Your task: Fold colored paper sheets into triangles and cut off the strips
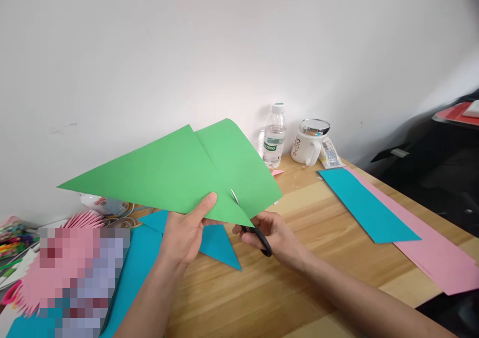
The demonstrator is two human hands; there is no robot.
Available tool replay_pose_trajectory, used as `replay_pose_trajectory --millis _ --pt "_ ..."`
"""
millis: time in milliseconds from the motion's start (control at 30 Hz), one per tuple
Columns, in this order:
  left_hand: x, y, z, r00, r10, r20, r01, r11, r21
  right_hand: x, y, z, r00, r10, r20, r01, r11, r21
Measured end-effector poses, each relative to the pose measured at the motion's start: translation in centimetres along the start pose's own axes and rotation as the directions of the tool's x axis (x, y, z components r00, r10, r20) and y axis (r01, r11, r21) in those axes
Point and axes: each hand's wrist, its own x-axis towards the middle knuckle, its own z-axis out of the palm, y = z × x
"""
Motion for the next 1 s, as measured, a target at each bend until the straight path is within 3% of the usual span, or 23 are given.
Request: replay_pose_trajectory --millis 600,1000 --pt "-0.04 -0.09 -0.10 1.000 0.016 -0.003 -0.016 1.000 0.013 0.10 -0.19 0.40 0.997 -0.077 -0.020 0.075 0.991 -0.112" --pt "0.04 -0.25 -0.24 1.000 0.016 0.019 -0.016 1.000 0.005 0.08 0.24 0.19 0.997 -0.073 -0.019 0.072 0.995 -0.064"
